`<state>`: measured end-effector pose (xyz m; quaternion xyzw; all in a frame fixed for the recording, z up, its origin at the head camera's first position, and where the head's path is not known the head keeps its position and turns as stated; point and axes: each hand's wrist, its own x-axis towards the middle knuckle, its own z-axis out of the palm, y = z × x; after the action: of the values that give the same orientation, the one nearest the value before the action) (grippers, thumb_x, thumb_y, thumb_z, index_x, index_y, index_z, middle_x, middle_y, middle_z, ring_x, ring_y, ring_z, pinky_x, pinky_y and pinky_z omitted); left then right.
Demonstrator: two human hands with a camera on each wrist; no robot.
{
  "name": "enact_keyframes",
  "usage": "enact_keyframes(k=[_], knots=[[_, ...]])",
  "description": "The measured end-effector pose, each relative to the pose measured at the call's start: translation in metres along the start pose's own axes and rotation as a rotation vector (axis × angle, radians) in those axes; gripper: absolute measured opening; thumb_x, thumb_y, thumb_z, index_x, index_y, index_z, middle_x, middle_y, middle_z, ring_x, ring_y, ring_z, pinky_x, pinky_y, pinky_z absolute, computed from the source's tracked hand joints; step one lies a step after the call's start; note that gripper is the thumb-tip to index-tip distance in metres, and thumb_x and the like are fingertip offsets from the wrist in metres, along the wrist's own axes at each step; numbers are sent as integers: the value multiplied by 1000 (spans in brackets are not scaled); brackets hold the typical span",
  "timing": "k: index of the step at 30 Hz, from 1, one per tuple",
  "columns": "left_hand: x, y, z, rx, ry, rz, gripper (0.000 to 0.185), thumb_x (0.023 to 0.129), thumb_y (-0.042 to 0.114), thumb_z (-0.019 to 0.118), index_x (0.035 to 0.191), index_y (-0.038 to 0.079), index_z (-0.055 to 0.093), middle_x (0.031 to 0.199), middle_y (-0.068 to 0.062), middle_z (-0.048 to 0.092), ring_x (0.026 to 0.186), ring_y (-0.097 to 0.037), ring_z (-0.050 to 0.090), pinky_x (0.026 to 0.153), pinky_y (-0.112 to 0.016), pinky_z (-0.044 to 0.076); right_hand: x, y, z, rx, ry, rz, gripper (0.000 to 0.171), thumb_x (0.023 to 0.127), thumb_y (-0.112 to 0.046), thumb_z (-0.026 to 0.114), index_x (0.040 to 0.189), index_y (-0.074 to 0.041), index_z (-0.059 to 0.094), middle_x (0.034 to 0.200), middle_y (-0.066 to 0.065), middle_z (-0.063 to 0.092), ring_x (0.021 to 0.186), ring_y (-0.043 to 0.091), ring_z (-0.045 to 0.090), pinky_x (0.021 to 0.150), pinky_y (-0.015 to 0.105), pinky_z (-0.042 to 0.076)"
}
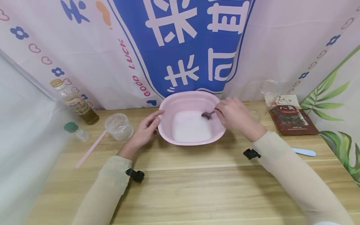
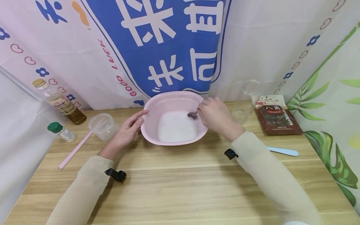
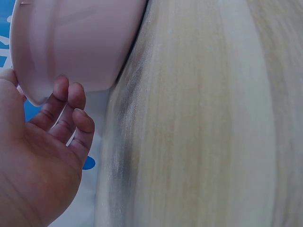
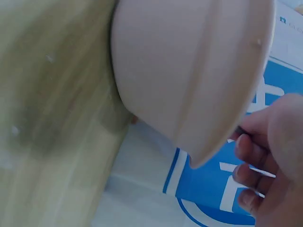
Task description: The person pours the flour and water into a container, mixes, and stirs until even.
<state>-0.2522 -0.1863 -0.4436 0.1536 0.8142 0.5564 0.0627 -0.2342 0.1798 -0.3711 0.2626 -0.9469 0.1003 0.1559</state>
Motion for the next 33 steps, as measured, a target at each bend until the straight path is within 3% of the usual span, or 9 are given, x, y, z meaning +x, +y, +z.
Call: enact_keyframes(k=[6,12,16,19,27,33], knots=[[0,1,0,3,-3,-6,43,117,25,47,158,14,54,104,-11,62,87,-44,60,71,-32,54,-13,-9,5,132,-13,-77,11,102,-10,70,100,-4,79,97,9,79,94,31,69,84,47,51],[0,1,1,-2,-11,-14,43,117,27,47,158,16,54,109,-16,63,88,-42,62,72,-32,54,-22,-16,8,320,-34,-193,10,102,-8,70,98,-6,79,90,4,75,88,22,66,87,45,54],[0,-1,0,1,-10,-16,44,117,28,47,159,17,54,110,-15,63,88,-41,61,72,-32,54,-25,-16,7,379,-11,-220,9,101,-8,71,97,-7,79,89,1,73,83,16,62,80,39,53],[1,-2,0,6,-5,-14,43,117,28,47,158,18,54,112,-17,64,89,-42,62,73,-32,54,-24,-15,8,348,12,-200,8,100,-8,73,97,-5,80,86,2,72,81,17,60,75,37,52],[1,-1,0,6,-7,-8,44,117,28,47,159,17,54,116,-21,66,91,-46,62,72,-31,54,-16,-7,13,138,87,-46,13,99,-11,75,98,0,82,96,15,80,91,35,68,85,49,53],[0,0,0,8,-7,0,44,117,26,47,158,15,54,118,-22,65,91,-47,62,72,-31,54,-16,3,13,3,142,8,12,98,-8,75,102,1,82,98,18,80,87,37,66,77,46,49]])
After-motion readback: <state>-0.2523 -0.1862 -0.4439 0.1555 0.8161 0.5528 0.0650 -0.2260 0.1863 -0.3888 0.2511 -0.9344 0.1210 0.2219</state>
